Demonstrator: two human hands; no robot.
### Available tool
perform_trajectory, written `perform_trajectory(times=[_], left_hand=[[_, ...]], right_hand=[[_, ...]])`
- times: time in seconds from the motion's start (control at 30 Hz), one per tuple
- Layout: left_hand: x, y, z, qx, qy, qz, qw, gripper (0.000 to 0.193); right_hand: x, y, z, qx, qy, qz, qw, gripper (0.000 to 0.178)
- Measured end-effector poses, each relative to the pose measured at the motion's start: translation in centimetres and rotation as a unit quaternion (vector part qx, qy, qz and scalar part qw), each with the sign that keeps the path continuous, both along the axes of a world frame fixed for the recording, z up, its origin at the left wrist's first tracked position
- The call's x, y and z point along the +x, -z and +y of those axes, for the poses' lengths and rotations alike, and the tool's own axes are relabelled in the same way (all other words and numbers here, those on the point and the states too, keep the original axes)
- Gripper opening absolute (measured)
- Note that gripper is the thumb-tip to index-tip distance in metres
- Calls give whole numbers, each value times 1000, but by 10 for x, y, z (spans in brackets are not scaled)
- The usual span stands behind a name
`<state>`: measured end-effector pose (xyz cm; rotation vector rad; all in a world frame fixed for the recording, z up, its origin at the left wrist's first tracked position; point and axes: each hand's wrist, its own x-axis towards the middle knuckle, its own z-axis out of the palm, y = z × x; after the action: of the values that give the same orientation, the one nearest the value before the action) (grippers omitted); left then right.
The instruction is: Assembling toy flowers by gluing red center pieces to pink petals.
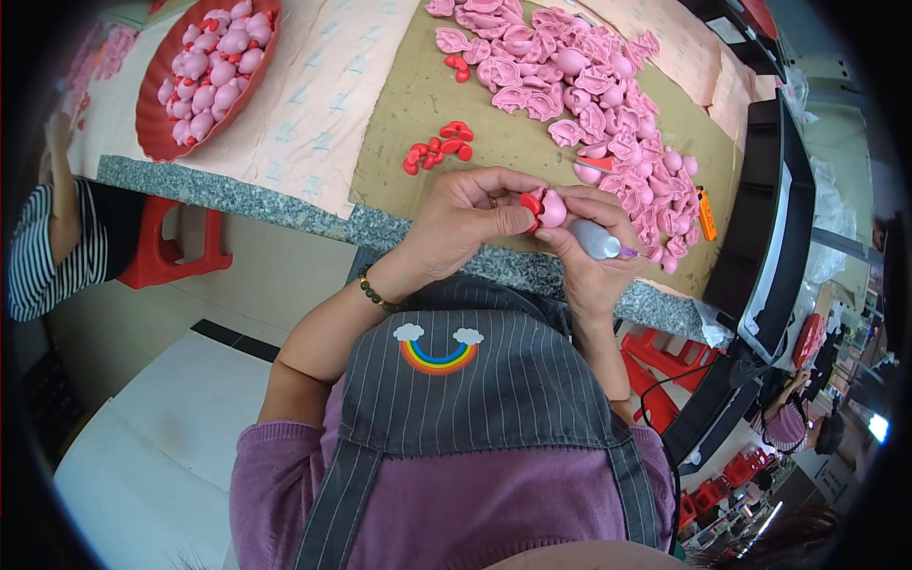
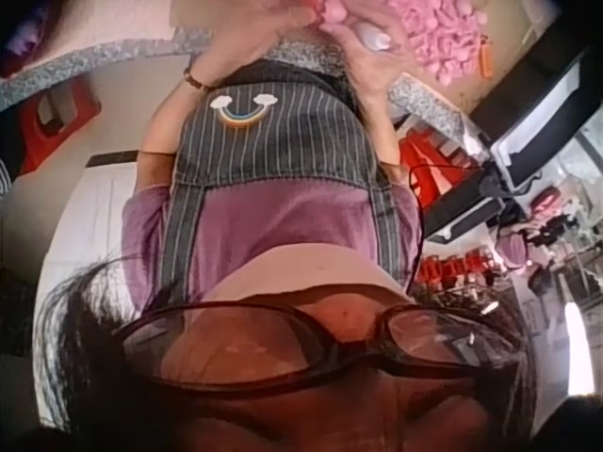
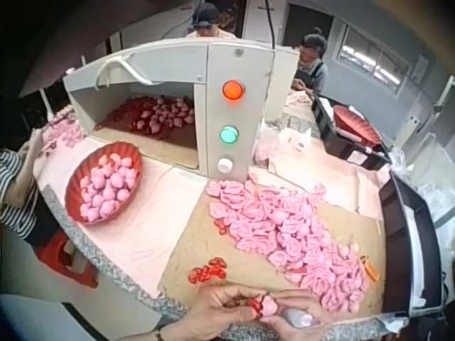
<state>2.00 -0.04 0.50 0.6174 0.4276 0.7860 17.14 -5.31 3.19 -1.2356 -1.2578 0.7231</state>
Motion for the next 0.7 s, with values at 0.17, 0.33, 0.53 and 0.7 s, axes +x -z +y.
perform_trajectory(times=[0.17,0.33,0.53,0.7], left_hand=[[0,-2,0,9,4,-18,1000,29],[-1,-3,1,14,11,-12,1000,29],[-1,-3,1,8,13,-9,1000,30],[-1,-2,1,23,9,7,1000,30]], right_hand=[[0,0,-1,-4,0,2,1000,31],[0,1,-1,-4,-6,0,1000,30],[0,2,-2,-8,-7,4,1000,29],[1,3,-2,1,-8,-16,1000,28]])
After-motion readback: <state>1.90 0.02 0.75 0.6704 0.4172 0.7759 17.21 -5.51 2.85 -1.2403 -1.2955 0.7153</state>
